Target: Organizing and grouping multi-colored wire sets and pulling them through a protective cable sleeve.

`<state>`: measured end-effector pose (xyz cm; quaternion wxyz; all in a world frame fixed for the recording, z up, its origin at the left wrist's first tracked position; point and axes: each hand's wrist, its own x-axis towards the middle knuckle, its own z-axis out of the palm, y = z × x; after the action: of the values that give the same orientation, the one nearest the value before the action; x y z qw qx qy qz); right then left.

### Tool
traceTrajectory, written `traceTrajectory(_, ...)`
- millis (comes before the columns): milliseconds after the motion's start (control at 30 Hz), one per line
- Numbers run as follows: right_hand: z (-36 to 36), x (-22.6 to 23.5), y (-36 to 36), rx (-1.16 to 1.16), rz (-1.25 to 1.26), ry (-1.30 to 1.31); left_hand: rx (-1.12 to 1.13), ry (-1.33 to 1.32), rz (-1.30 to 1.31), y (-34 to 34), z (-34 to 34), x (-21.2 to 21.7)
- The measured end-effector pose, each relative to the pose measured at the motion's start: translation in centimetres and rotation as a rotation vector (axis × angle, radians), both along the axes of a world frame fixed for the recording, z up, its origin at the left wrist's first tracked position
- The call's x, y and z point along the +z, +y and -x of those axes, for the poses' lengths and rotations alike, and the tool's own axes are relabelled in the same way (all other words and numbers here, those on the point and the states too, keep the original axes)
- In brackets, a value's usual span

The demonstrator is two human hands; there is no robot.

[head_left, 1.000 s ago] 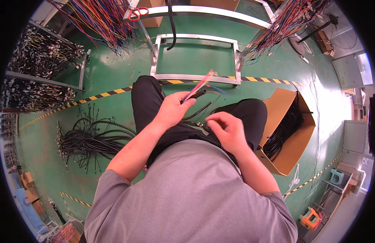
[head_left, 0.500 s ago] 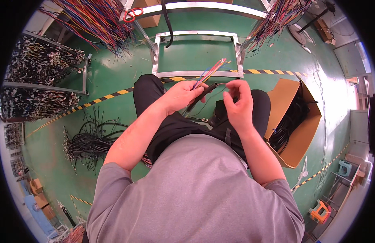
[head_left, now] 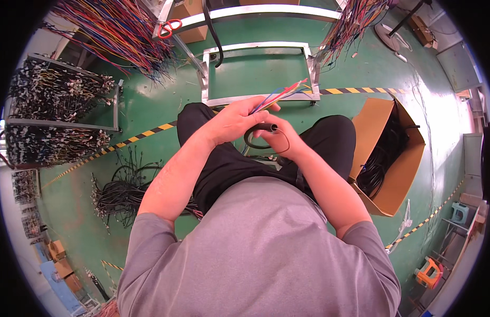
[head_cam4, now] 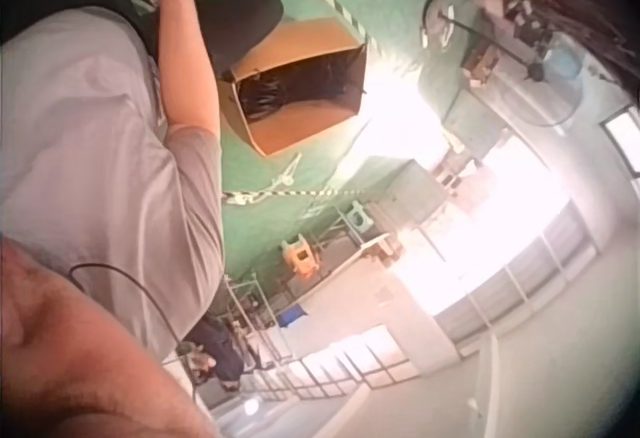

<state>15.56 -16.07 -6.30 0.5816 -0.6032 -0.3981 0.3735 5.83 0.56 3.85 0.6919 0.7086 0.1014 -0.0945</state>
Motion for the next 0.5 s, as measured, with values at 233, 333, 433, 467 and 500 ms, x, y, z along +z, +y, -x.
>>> traceTrajectory(233, 1.9, -1.3, 2.2, 0.111, -0.098, 0.143, -0.067, 0.06, 0.172, 0.2, 0.4, 0.3)
traceTrajectory(333, 2.1, 0.1, 2.4, 0.228, 0.022, 0.335, -0.051, 0.079, 0.302, 0.4, 0.7, -0.8)
traceTrajectory(433, 2.9, -2.2, 2.8, 0.259, 0.033, 0.45, -0.004, -0.05, 0.384, -0.2, 0.8, -2.0)
traceTrajectory(467, 3.4, -2.8, 2.9, 0.129, 0.037, 0.275, 0.041, -0.172, 0.129, -0.5, 0.7, -2.6)
traceTrajectory(500, 4.1, -2.7, 3.0, 0.003, 0.044, 0.103, 0.091, -0.289, -0.126, -1.0, 0.7, -2.8)
